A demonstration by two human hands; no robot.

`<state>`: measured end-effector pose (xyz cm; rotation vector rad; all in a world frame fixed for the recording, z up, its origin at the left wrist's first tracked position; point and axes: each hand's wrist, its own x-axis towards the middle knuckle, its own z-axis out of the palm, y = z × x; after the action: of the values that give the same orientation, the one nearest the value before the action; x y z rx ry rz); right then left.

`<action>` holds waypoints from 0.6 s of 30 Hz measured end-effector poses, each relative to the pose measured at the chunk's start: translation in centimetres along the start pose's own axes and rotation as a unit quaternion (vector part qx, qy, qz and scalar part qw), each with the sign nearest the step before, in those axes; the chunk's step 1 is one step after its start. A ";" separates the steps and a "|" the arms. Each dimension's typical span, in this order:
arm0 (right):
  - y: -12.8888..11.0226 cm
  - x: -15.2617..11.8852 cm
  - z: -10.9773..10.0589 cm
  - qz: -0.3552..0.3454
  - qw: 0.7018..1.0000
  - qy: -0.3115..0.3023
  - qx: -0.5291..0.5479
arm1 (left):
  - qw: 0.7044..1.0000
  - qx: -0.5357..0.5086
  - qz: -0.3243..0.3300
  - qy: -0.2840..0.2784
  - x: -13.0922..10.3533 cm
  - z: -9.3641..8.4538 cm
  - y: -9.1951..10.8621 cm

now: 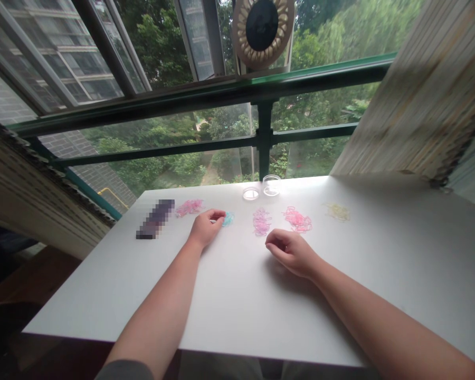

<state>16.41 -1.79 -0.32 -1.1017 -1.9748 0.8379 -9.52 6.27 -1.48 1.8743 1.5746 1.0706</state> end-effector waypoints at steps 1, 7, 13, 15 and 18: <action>0.0 0.0 0.0 -0.001 1.000 0.000 0.000 | 1.000 0.002 0.002 -0.003 -0.1 0.1 0.1; 0.0 0.0 0.0 -0.003 1.000 0.003 0.002 | 0.998 0.060 0.022 -0.029 -0.4 0.1 0.8; -0.1 0.1 0.0 -0.001 1.000 0.005 0.004 | 0.988 0.134 0.070 -0.027 -0.2 0.0 0.8; -0.1 0.1 0.0 0.000 1.000 0.004 0.003 | 0.987 0.144 0.074 -0.023 -0.2 0.0 0.7; 0.0 0.1 0.0 0.001 1.000 0.002 0.001 | 0.986 0.148 0.076 -0.025 -0.2 0.0 0.8</action>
<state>16.36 -1.74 -0.30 -1.1045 -1.9686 0.8379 -9.08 5.87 -0.95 2.2307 1.6569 0.8813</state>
